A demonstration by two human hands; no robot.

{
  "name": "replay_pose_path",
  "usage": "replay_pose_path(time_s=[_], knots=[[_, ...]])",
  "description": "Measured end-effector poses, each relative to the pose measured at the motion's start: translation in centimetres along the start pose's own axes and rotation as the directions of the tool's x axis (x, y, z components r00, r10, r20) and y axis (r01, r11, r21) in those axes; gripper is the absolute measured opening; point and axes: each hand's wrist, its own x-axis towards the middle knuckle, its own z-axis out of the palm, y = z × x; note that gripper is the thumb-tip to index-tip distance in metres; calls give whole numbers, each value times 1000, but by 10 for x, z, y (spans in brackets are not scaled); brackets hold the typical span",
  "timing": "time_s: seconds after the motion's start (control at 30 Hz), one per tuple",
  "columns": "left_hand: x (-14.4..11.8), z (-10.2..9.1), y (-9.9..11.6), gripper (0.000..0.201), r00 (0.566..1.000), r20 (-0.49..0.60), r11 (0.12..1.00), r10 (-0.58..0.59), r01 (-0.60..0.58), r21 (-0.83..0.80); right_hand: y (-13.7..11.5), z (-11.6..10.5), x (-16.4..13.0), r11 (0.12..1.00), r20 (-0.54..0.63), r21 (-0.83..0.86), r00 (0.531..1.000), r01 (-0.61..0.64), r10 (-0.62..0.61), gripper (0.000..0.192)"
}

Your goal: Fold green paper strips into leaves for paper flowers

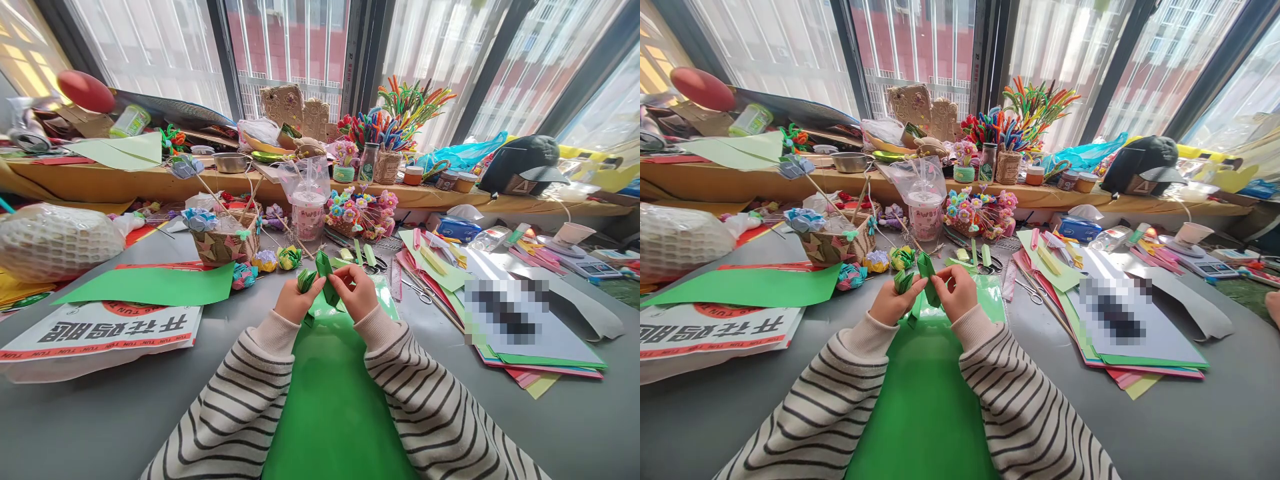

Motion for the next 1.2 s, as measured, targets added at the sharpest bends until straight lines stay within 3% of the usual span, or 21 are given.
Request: replay_pose_path(time_s=[0.17,0.33,0.43,0.6,0.83,1.2], knots=[[1,-2,-2,34,998,-23,996,62,-60,68,-1,1,-1,997,-25,-63,998,53,-55,10],[0,-9,6,31,987,162,998,8,3,-65,1,-3,2,997,43,75,999,-30,27,14],[1,-11,6,29,978,202,987,-55,83,-135,3,-5,4,987,103,142,993,-75,61,16],[3,-8,0,32,984,129,978,-121,140,-154,2,-4,3,986,108,147,992,-76,60,15],[0,-3,5,38,996,85,999,-18,21,-34,-1,-3,1,997,41,47,997,-68,67,13],[0,-2,-3,37,999,-49,998,-10,13,66,0,2,-1,999,20,-34,1000,6,-5,12]])
